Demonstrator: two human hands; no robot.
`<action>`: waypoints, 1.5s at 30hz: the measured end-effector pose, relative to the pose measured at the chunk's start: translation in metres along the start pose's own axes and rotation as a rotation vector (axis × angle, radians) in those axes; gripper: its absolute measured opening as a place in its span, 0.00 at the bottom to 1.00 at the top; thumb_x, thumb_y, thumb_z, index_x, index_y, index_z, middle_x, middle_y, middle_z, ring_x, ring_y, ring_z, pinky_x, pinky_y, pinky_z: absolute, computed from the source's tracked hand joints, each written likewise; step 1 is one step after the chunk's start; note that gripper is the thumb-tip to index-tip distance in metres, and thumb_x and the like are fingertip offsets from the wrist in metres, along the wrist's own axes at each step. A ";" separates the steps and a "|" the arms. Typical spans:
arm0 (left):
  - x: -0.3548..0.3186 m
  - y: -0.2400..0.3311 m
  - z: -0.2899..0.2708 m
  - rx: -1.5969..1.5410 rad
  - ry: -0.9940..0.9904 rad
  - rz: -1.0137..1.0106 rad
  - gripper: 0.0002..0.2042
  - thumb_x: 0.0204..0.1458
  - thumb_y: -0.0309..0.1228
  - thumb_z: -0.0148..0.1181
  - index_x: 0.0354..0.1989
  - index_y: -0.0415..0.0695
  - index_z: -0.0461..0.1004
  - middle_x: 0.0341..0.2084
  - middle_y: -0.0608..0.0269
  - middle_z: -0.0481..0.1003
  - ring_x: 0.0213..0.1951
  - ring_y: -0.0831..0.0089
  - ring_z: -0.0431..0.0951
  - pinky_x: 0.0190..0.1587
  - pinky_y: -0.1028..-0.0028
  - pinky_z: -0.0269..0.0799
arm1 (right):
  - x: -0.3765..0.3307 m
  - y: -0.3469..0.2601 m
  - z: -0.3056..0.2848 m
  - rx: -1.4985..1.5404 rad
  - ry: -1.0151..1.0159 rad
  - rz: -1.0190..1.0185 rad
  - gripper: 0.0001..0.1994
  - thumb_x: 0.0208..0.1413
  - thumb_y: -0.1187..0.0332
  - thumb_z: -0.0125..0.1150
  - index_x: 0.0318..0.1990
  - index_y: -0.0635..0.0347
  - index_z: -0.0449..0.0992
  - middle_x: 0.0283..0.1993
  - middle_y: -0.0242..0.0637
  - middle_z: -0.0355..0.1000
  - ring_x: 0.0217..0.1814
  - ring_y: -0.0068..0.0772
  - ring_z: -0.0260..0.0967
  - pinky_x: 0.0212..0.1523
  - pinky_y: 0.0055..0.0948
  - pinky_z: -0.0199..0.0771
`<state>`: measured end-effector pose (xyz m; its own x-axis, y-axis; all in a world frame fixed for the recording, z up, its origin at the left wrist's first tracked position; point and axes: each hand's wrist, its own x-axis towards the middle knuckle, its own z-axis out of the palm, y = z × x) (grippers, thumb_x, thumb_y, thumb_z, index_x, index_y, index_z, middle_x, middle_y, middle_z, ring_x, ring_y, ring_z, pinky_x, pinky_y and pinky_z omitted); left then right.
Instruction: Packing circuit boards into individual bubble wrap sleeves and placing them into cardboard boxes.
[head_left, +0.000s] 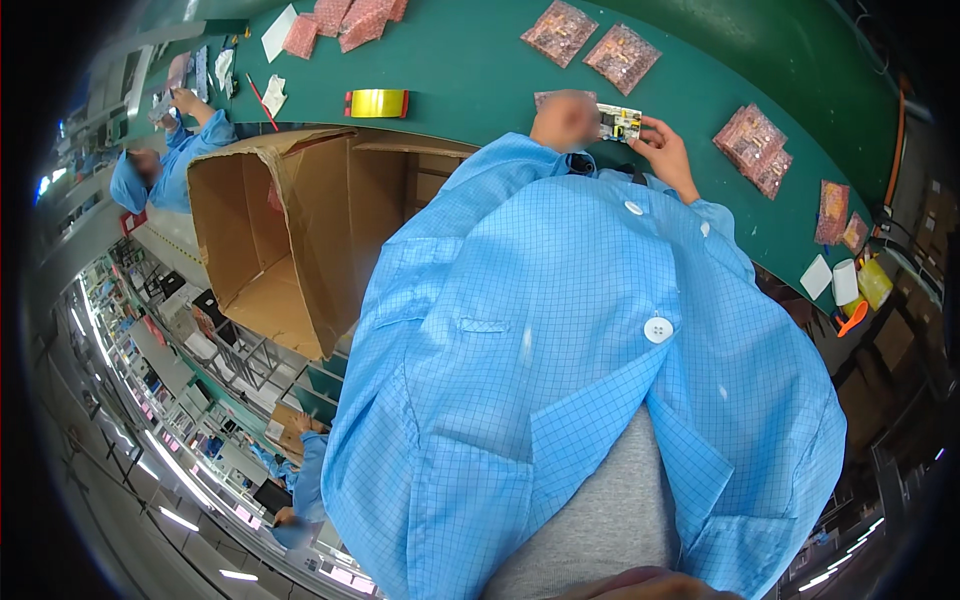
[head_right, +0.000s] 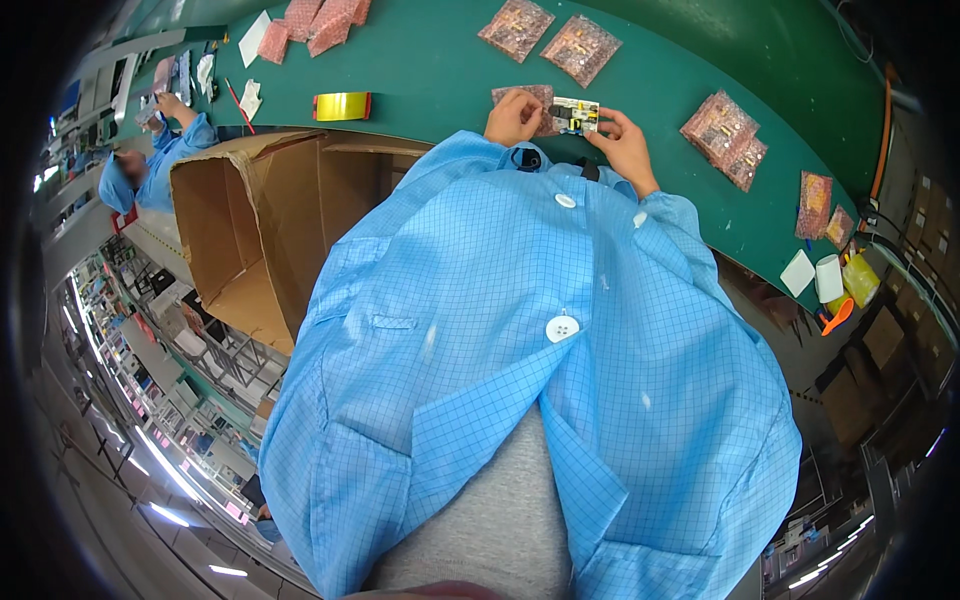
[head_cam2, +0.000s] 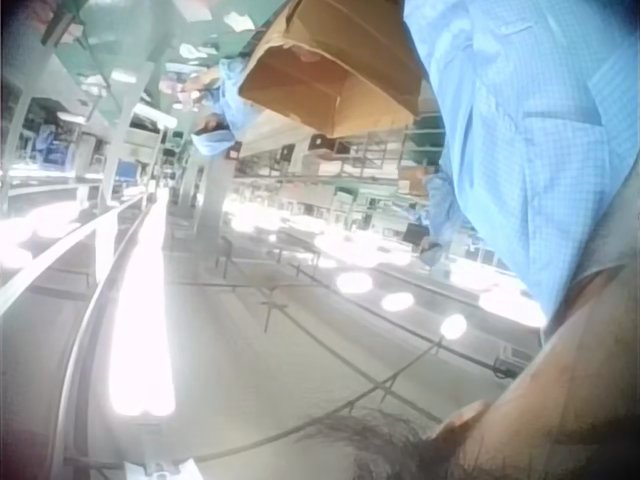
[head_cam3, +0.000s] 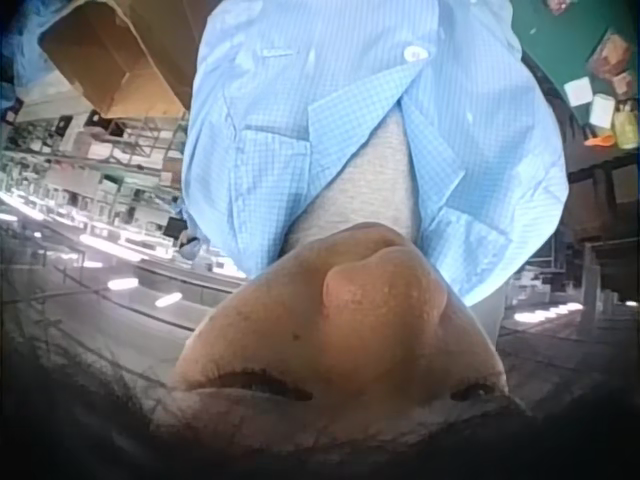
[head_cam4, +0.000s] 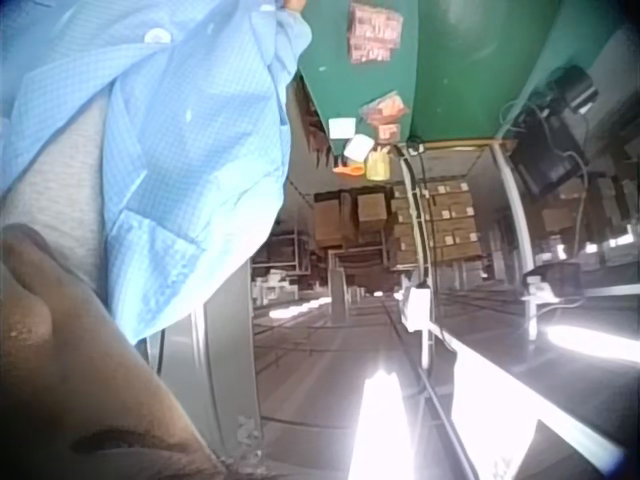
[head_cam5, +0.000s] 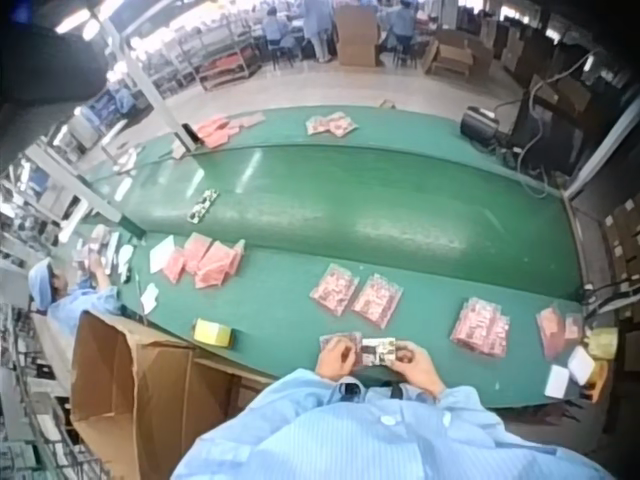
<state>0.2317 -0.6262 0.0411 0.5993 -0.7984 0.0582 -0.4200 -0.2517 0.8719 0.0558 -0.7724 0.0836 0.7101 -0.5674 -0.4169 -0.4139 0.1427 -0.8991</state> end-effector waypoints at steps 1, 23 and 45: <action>0.000 0.001 0.000 -0.035 -0.022 0.009 0.04 0.45 0.27 0.60 0.29 0.44 0.74 0.32 0.60 0.72 0.31 0.64 0.76 0.34 0.69 0.74 | 0.000 -0.003 -0.002 0.001 0.000 0.001 0.23 0.46 0.75 0.66 0.52 0.61 0.70 0.37 0.34 0.76 0.28 0.12 0.63 0.28 0.16 0.62; 0.015 0.025 -0.012 0.156 -0.033 0.250 0.05 0.42 0.26 0.62 0.29 0.49 0.76 0.42 0.62 0.71 0.46 0.59 0.68 0.47 0.63 0.64 | 0.015 -0.019 0.001 0.083 0.064 0.287 0.24 0.42 0.74 0.68 0.50 0.61 0.72 0.38 0.36 0.77 0.40 0.23 0.73 0.39 0.21 0.71; 0.033 0.051 -0.015 -0.224 0.316 -0.025 0.20 0.45 0.30 0.65 0.49 0.48 0.71 0.58 0.44 0.59 0.58 0.53 0.61 0.52 0.61 0.65 | 0.025 -0.038 0.015 0.227 -0.047 0.172 0.27 0.48 0.71 0.63 0.56 0.65 0.62 0.42 0.42 0.76 0.33 0.18 0.69 0.26 0.17 0.63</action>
<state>0.2407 -0.6573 0.0952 0.8024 -0.5772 0.1518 -0.2639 -0.1151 0.9576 0.0977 -0.7803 0.1049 0.6680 -0.4818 -0.5672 -0.3963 0.4147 -0.8191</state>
